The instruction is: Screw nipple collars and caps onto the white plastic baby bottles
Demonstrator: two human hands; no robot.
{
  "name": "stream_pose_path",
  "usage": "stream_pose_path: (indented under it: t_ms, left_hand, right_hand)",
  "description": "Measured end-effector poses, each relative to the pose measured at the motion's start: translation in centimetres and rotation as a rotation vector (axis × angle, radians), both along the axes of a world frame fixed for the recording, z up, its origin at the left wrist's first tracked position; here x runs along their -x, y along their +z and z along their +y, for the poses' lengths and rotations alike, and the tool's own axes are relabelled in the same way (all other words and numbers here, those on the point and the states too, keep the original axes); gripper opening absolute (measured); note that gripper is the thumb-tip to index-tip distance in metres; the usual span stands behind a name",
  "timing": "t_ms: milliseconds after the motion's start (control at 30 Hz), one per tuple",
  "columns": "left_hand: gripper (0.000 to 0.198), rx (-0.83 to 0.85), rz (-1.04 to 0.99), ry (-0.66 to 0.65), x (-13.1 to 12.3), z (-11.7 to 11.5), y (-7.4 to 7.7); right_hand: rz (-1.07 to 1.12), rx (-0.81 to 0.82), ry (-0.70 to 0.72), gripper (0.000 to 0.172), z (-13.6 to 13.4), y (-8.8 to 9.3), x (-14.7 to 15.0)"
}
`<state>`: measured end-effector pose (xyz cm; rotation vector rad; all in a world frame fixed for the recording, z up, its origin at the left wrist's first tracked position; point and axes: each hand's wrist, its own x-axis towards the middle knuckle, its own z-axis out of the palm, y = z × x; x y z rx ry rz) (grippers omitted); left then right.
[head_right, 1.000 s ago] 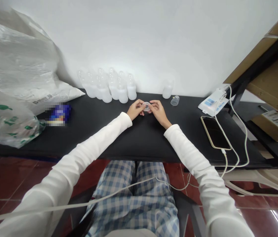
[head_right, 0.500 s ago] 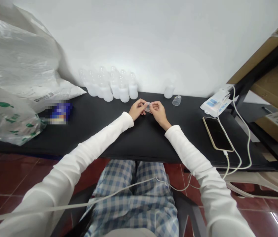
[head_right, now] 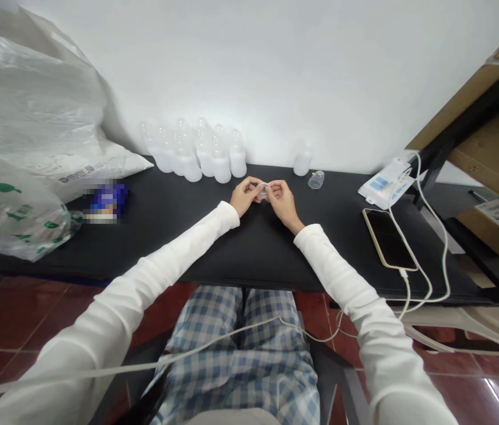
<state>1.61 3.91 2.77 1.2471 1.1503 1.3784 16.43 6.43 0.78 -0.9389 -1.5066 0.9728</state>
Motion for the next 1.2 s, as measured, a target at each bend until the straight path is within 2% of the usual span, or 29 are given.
stream_pose_path:
  t_ms: [133,267,400,600,833,1067,1200]
  left_hand:
    - [0.018,0.018,-0.127,-0.03,-0.2,0.4,-0.3]
    - [0.024,0.012,-0.125,0.001,-0.3,0.4,-0.3]
    - [0.024,0.022,-0.098,-0.009,-0.3,0.2,0.0]
    - [0.021,-0.008,-0.007,0.044,-0.6,0.0,0.2]
    - [0.023,-0.112,0.059,0.091,-0.7,-0.2,0.5]
    - [0.022,-0.046,-0.147,-0.034,-0.6,0.3,0.2]
    - [0.024,-0.083,-0.119,-0.034,-0.7,0.2,0.0]
  right_hand:
    - [0.019,-0.003,0.071,0.063,0.0,0.4,-0.1]
    - [0.01,-0.016,0.096,0.062,-0.2,0.8,-0.3]
    - [0.022,-0.023,0.051,0.06,-0.6,1.1,-0.1]
    - [0.013,-0.047,-0.034,0.056,-0.7,1.0,0.4]
    - [-0.056,-0.143,-0.138,0.049,-1.5,0.7,1.1]
    - [-0.031,-0.136,-0.099,0.054,-0.8,0.7,0.5]
    - [-0.002,-0.141,-0.08,0.055,-0.5,0.9,0.2]
